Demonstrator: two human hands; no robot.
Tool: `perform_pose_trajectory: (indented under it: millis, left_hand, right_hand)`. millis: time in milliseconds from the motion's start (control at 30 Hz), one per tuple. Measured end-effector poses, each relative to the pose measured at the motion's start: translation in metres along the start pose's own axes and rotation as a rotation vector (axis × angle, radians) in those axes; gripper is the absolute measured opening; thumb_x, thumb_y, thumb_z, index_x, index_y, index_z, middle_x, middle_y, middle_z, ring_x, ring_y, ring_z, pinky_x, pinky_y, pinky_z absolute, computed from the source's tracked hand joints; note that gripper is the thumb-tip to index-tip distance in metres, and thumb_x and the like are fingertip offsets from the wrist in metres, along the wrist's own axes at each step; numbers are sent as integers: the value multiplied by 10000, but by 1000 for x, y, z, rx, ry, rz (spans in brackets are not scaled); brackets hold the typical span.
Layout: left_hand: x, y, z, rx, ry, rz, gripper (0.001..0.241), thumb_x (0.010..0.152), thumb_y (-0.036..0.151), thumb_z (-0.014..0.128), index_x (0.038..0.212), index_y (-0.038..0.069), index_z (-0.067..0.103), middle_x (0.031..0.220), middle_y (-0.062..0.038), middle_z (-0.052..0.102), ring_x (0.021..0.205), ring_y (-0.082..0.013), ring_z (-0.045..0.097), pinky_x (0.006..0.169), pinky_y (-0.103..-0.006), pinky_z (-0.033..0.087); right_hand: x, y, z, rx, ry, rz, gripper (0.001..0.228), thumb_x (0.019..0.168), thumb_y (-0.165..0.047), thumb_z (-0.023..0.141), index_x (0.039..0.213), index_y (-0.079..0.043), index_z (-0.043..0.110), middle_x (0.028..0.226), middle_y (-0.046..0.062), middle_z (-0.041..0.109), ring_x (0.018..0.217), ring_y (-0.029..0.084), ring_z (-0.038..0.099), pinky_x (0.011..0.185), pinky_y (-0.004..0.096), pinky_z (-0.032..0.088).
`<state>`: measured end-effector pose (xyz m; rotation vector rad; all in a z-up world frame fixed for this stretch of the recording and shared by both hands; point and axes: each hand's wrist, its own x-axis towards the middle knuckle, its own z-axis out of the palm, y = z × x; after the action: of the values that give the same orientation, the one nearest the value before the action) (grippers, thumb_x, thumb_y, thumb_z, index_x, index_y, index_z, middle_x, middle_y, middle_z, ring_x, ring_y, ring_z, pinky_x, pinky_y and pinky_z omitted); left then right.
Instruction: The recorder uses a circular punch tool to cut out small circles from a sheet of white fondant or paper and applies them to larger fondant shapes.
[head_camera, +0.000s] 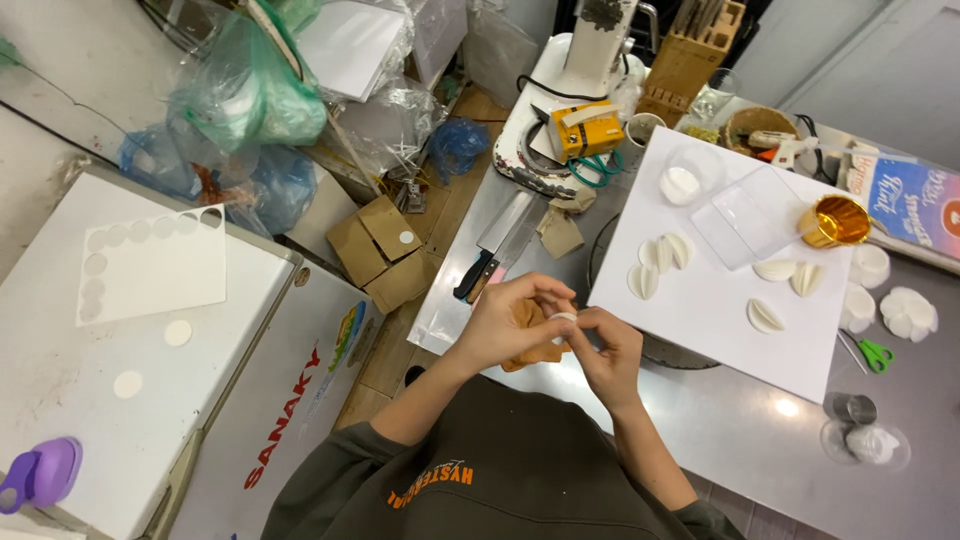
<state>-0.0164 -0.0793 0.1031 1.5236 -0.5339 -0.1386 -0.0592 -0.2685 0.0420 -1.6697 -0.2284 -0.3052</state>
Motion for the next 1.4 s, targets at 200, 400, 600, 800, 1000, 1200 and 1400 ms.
perform_pose_trajectory:
  millis: [200, 400, 600, 800, 1000, 1200, 1400]
  left_hand:
    - [13, 11, 3, 537, -81, 325, 262, 864, -57, 674, 1108, 17, 611, 1016, -114, 679, 982, -322, 681, 852, -394, 543]
    - [22, -17, 18, 435, -14, 317, 239, 818, -81, 591, 1023, 22, 523, 972, -125, 597, 928, -341, 614, 824, -419, 517]
    - [32, 9, 26, 518, -62, 381, 265, 813, -88, 568, 1058, 13, 558, 989, -130, 621, 928, -355, 624, 819, -426, 513]
    - [32, -9, 37, 451, 28, 320, 202, 840, -88, 569, 1004, 18, 515, 952, -129, 612, 879, -343, 613, 817, -432, 510]
    - [37, 3, 39, 482, -51, 324, 232, 847, -89, 572, 1053, 8, 527, 970, -129, 625, 920, -348, 621, 799, -426, 511]
    - [35, -9, 44, 414, 46, 272, 181, 896, -76, 600, 1008, 28, 504, 922, -116, 598, 884, -308, 616, 784, -403, 515]
    - [37, -1, 40, 461, -92, 323, 212, 880, -58, 621, 1042, 23, 510, 947, -116, 622, 910, -313, 612, 811, -410, 505]
  right_hand:
    - [32, -28, -10, -400, -168, -99, 101, 870, -94, 773, 927, -31, 719, 781, 63, 698, 628, 152, 631, 564, 269, 472]
    - [44, -35, -24, -386, -206, -99, 110, 876, -74, 759, 944, -12, 698, 826, 61, 685, 640, 167, 628, 567, 282, 485]
    - [41, -27, -36, -388, -188, -133, 91, 866, -33, 754, 924, 1, 693, 796, 62, 640, 606, 150, 577, 554, 282, 455]
    - [36, -28, -36, -292, -105, -85, 76, 877, -33, 764, 899, -9, 696, 806, 44, 660, 597, 122, 560, 544, 264, 450]
    - [35, -32, -39, -318, -64, -125, 55, 898, -25, 748, 911, -7, 698, 839, 47, 680, 640, 103, 594, 563, 250, 463]
    - [33, -29, -42, -298, -44, -100, 59, 884, -25, 760, 907, -7, 709, 831, 55, 683, 662, 127, 621, 569, 260, 482]
    - [31, -26, -44, -342, -49, -169, 75, 879, -26, 768, 899, -5, 698, 830, 55, 691, 679, 133, 646, 585, 261, 492]
